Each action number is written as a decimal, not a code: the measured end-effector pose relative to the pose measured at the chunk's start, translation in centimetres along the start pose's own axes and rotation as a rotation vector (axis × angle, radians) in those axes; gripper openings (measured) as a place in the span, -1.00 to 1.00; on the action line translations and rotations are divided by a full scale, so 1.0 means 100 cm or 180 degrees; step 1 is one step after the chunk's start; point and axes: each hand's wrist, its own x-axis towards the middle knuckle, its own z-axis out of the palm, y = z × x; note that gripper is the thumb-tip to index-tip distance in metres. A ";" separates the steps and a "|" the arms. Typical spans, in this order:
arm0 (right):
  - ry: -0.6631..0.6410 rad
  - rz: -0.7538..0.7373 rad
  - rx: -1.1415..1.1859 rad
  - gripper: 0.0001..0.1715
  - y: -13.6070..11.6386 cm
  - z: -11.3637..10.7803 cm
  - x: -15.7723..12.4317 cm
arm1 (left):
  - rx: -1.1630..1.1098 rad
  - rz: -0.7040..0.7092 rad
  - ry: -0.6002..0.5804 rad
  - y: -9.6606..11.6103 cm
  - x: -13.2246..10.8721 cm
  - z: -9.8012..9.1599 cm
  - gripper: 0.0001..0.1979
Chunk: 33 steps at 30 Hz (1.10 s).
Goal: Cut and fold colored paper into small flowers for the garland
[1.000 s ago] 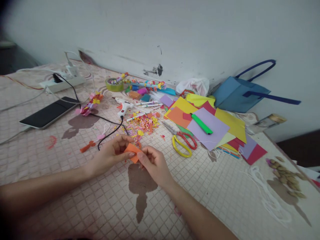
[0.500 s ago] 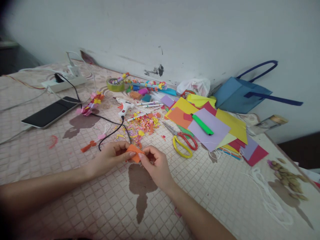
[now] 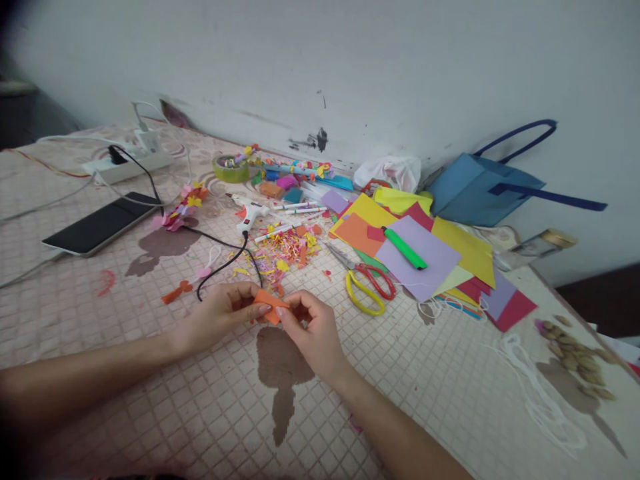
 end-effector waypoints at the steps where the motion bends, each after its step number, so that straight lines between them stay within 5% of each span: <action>1: 0.0008 0.0006 -0.0013 -0.88 0.000 0.000 0.000 | 0.0000 -0.0010 0.0008 0.001 0.000 0.000 -0.86; 26: 0.0067 0.0032 -0.0163 -0.81 -0.001 -0.001 -0.001 | -0.0143 -0.0215 -0.0025 0.004 -0.003 0.004 -0.80; 33: -0.0074 0.0128 -0.0045 -0.79 -0.003 0.000 0.000 | 0.0346 0.0133 0.0142 0.006 -0.003 0.000 -0.78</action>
